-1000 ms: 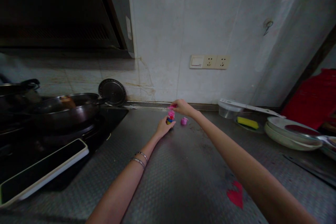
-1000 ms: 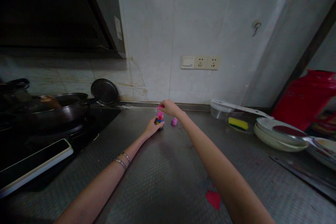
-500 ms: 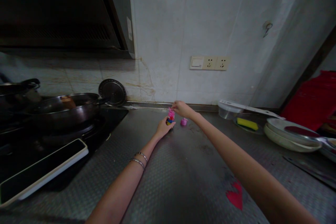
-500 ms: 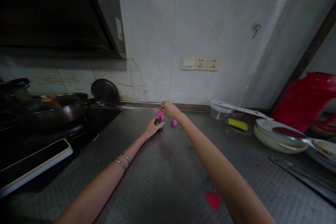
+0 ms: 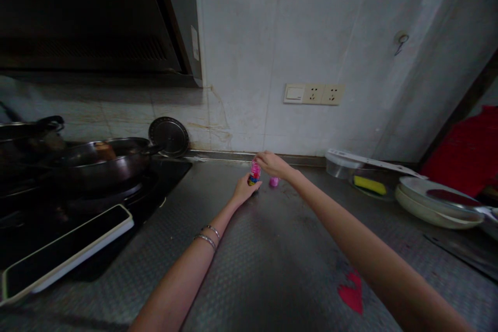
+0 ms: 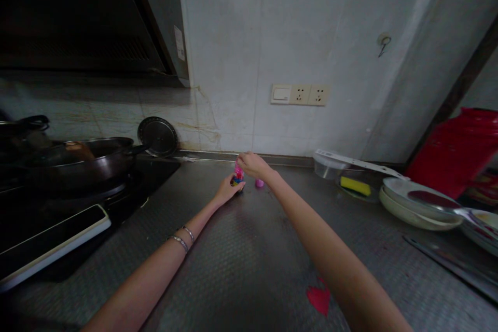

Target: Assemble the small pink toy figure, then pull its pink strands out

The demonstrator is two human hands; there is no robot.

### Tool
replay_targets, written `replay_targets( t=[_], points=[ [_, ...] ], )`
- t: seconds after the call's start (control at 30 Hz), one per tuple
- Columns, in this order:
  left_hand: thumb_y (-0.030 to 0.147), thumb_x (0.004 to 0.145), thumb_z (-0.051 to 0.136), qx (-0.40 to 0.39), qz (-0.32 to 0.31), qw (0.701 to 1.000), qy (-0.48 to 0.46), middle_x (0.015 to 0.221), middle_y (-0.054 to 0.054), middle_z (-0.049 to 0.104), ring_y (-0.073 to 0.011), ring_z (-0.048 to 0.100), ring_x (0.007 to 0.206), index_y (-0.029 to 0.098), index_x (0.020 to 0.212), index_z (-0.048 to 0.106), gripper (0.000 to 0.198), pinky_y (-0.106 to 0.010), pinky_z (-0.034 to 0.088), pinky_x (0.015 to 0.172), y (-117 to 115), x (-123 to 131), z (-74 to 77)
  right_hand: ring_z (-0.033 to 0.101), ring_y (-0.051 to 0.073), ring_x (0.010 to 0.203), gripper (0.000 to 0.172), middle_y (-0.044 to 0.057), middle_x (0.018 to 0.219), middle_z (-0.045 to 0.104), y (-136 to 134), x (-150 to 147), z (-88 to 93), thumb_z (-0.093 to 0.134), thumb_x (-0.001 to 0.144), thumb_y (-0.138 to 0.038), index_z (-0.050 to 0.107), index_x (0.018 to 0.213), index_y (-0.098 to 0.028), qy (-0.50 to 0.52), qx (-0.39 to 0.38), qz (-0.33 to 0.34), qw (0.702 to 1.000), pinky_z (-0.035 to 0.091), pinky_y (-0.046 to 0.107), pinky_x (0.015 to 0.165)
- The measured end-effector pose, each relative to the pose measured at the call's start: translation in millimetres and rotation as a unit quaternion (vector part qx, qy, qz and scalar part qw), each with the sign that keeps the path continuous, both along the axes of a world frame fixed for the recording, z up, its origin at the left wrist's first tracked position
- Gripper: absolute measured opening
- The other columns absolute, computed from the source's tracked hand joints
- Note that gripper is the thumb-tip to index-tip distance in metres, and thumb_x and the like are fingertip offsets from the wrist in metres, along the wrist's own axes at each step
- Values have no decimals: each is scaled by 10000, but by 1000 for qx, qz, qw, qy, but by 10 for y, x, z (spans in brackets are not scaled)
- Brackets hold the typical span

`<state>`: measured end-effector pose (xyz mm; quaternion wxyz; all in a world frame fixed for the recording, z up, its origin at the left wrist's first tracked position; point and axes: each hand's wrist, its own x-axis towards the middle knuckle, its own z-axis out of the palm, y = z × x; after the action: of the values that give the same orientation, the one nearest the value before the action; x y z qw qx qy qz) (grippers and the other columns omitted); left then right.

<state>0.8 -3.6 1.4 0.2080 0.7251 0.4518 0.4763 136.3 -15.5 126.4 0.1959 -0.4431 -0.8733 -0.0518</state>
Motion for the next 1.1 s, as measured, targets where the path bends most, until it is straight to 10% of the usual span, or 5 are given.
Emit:
replay_targets(
  t=[0.6, 1.1],
  points=[
    [413, 683, 591, -27, 2, 999, -17, 805, -43, 631, -160, 555, 719, 152, 891, 585, 334, -264, 413, 687, -34, 0, 28, 533, 264, 925, 362, 170, 1094, 518, 105, -187, 65, 248, 899, -289, 425, 1194, -175, -172, 3, -43, 984, 378, 350, 715],
    [403, 688, 587, -24, 6, 1000, -12, 842, -46, 638, -165, 562, 741, 156, 923, 585, 341, -266, 414, 699, -43, 4, 40, 559, 201, 741, 367, 127, 862, 636, 81, -116, 200, 207, 895, -353, 474, 992, -122, 7, -52, -73, 996, 345, 259, 619]
  ],
)
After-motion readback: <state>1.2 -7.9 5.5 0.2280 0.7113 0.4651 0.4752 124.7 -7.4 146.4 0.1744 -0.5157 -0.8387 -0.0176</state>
